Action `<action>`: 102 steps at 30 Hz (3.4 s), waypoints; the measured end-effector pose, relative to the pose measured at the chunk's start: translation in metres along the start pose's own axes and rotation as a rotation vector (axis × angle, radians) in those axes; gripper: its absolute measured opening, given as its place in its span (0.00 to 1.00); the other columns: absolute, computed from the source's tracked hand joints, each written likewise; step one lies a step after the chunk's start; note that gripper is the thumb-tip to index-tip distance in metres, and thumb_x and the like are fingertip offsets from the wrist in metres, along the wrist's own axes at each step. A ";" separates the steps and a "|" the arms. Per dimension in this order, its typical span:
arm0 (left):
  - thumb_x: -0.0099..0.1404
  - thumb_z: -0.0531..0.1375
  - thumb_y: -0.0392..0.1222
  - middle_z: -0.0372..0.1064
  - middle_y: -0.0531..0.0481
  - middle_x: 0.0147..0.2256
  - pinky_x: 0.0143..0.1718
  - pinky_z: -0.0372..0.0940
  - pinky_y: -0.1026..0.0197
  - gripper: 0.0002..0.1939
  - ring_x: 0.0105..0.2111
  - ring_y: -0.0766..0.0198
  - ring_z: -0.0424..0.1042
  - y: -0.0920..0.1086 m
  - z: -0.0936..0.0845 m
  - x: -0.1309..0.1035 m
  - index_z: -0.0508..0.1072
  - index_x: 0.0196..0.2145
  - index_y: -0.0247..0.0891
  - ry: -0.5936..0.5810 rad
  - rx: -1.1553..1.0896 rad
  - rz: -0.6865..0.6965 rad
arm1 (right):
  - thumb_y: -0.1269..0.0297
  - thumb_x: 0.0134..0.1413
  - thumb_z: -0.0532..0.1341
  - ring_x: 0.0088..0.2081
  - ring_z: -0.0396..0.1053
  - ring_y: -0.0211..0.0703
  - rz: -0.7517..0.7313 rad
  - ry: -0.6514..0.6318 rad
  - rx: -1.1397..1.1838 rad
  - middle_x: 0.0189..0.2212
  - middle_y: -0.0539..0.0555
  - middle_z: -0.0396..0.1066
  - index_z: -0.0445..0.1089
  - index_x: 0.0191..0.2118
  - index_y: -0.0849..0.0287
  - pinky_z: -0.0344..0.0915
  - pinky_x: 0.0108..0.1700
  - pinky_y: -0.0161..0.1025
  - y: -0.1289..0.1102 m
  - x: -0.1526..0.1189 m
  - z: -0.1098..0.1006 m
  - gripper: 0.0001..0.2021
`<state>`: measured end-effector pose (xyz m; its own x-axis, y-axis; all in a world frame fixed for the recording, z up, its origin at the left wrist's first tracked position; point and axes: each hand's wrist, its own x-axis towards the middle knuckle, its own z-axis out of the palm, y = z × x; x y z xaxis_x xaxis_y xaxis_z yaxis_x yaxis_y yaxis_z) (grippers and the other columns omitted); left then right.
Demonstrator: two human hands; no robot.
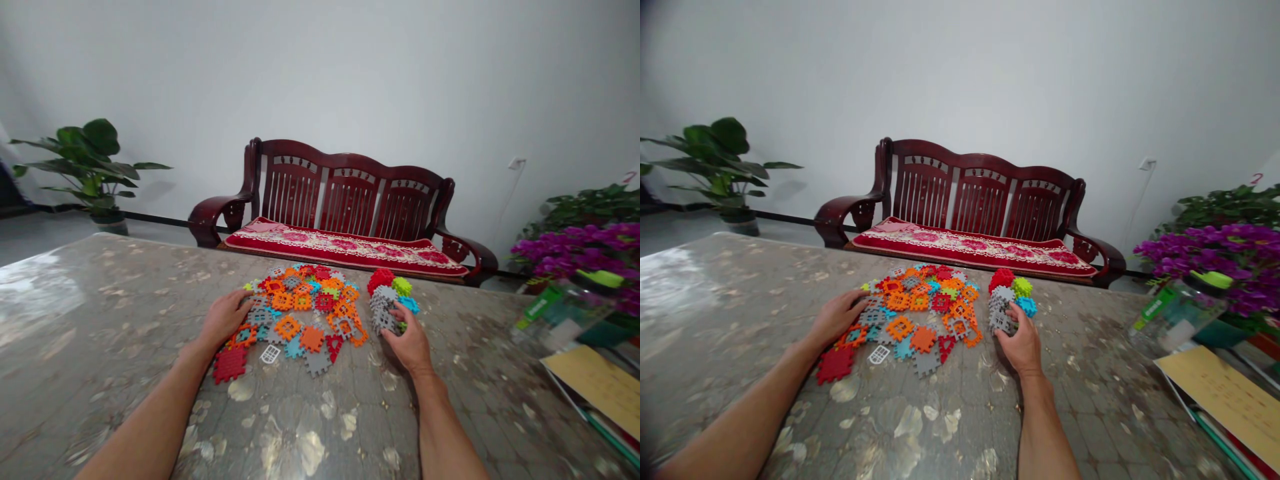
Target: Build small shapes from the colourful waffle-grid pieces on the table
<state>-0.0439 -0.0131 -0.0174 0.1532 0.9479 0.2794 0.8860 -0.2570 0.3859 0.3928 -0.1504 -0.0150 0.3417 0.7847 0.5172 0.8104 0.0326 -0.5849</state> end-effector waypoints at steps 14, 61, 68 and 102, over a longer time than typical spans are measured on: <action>0.68 0.48 0.49 0.74 0.49 0.54 0.58 0.61 0.57 0.22 0.53 0.56 0.72 0.000 0.000 -0.001 0.76 0.52 0.43 -0.005 0.002 -0.001 | 0.61 0.48 0.61 0.43 0.73 0.49 -0.028 0.034 -0.128 0.48 0.56 0.74 0.67 0.55 0.54 0.68 0.50 0.50 0.004 -0.003 0.002 0.25; 0.68 0.49 0.47 0.73 0.44 0.55 0.58 0.61 0.54 0.23 0.54 0.53 0.71 -0.002 0.000 0.001 0.75 0.53 0.38 -0.024 0.000 0.011 | 0.56 0.52 0.64 0.47 0.69 0.52 -0.235 0.043 -0.252 0.48 0.58 0.75 0.67 0.56 0.59 0.60 0.50 0.45 -0.076 -0.021 0.034 0.25; 0.68 0.50 0.48 0.74 0.45 0.54 0.58 0.61 0.56 0.22 0.53 0.55 0.72 0.000 0.001 0.001 0.76 0.51 0.40 0.003 -0.006 0.007 | 0.53 0.53 0.62 0.46 0.69 0.55 0.049 0.188 -0.440 0.46 0.59 0.76 0.66 0.57 0.59 0.58 0.48 0.46 -0.052 -0.010 0.012 0.28; 0.68 0.50 0.47 0.75 0.45 0.54 0.57 0.61 0.56 0.21 0.53 0.55 0.72 0.009 -0.008 -0.002 0.76 0.51 0.40 -0.020 -0.014 -0.018 | 0.68 0.61 0.58 0.58 0.62 0.55 -0.348 -0.108 -0.370 0.56 0.57 0.72 0.71 0.55 0.55 0.56 0.58 0.53 -0.086 -0.024 0.048 0.17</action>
<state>-0.0396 -0.0188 -0.0078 0.1465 0.9559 0.2545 0.8825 -0.2425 0.4029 0.2916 -0.1421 -0.0070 -0.0129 0.8267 0.5626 0.9881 0.0968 -0.1195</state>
